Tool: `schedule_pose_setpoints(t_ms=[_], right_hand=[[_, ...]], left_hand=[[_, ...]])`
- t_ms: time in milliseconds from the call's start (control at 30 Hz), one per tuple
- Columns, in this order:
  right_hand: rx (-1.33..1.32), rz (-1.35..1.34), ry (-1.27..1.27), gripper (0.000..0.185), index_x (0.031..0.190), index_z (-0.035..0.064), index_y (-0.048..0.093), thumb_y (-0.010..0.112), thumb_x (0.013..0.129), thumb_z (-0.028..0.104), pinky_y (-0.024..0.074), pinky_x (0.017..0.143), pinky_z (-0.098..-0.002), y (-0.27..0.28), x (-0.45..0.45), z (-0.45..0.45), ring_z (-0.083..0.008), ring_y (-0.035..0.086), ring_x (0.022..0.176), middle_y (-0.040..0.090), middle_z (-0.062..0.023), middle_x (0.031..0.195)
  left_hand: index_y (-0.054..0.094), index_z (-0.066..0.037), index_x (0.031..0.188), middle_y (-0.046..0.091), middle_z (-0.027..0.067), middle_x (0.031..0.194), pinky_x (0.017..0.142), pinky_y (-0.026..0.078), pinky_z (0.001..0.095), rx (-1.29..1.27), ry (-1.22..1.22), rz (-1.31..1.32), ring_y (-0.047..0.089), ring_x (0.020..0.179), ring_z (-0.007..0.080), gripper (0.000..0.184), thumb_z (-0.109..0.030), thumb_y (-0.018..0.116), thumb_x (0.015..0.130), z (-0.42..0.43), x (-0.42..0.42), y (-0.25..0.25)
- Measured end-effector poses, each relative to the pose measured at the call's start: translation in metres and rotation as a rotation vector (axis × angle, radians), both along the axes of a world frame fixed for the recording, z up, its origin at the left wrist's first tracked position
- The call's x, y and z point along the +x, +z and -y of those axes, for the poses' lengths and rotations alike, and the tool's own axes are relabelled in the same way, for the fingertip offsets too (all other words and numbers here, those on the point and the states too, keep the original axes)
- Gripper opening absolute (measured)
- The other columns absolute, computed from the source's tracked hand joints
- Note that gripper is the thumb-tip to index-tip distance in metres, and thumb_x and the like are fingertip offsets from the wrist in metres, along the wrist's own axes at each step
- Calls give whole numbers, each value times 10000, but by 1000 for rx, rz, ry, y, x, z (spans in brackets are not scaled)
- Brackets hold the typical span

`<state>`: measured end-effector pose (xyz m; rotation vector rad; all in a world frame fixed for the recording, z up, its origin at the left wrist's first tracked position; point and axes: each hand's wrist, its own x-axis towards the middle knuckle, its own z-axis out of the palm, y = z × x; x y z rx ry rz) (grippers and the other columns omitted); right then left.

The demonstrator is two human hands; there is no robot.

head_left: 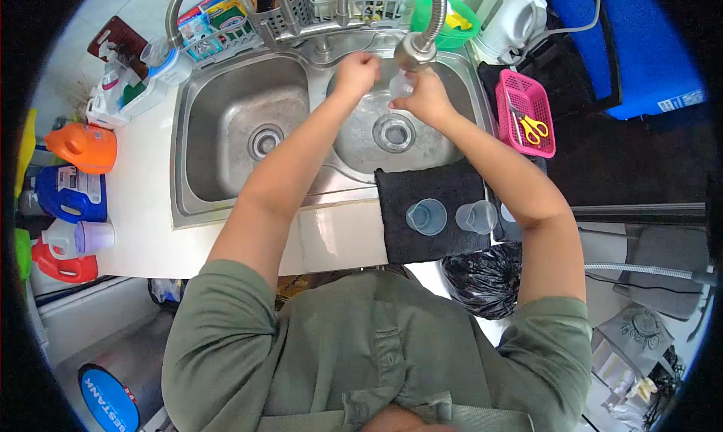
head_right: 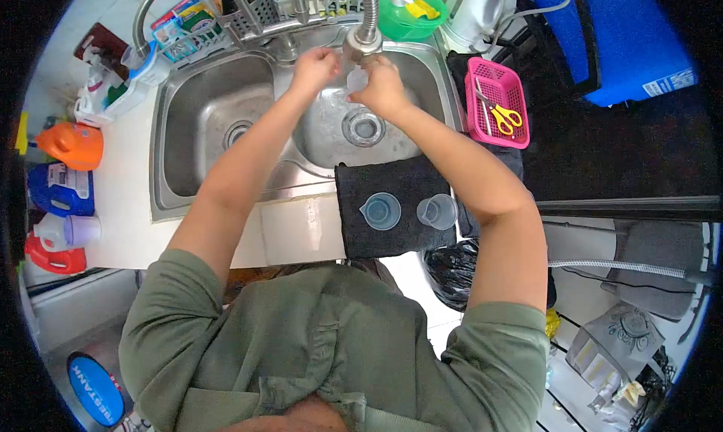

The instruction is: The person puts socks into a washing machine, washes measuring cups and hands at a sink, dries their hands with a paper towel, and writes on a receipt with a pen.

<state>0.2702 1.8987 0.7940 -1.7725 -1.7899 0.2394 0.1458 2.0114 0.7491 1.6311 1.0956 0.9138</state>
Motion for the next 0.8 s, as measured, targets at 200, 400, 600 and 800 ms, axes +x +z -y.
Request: schedule_pose_setpoints(t_ms=[200,400,600,800], right_hand=[[0,-96,-44,695,1058,9,497,804,455,168,433,810,-347,-3,-4,-1,-286,546,907,538,-164,998],[11,-53,-27,613,989,11,526,796,472,199,428,806,-354,-1,-6,-4,-305,542,915,550,-182,974],[-23,-11,-47,601,1007,42,552,793,485,216,424,812,-371,-6,0,-5,-327,533,925,560,-173,990],[-252,184,-137,602,1048,101,539,782,500,160,436,829,-396,-44,24,-18,-337,500,974,500,-146,1070]], left_hand=[[575,-30,929,601,176,846,666,466,396,700,51,-212,588,746,315,245,-189,588,743,-15,-1,66],[559,-34,940,591,170,827,692,449,421,812,-45,-531,573,795,335,233,-175,562,755,-25,-1,75],[554,-29,787,589,157,797,603,494,414,961,-12,-747,604,727,315,98,-103,503,748,-32,8,106],[529,-47,929,527,141,949,753,411,419,730,-64,-732,512,897,300,190,-119,499,756,-43,25,125]])
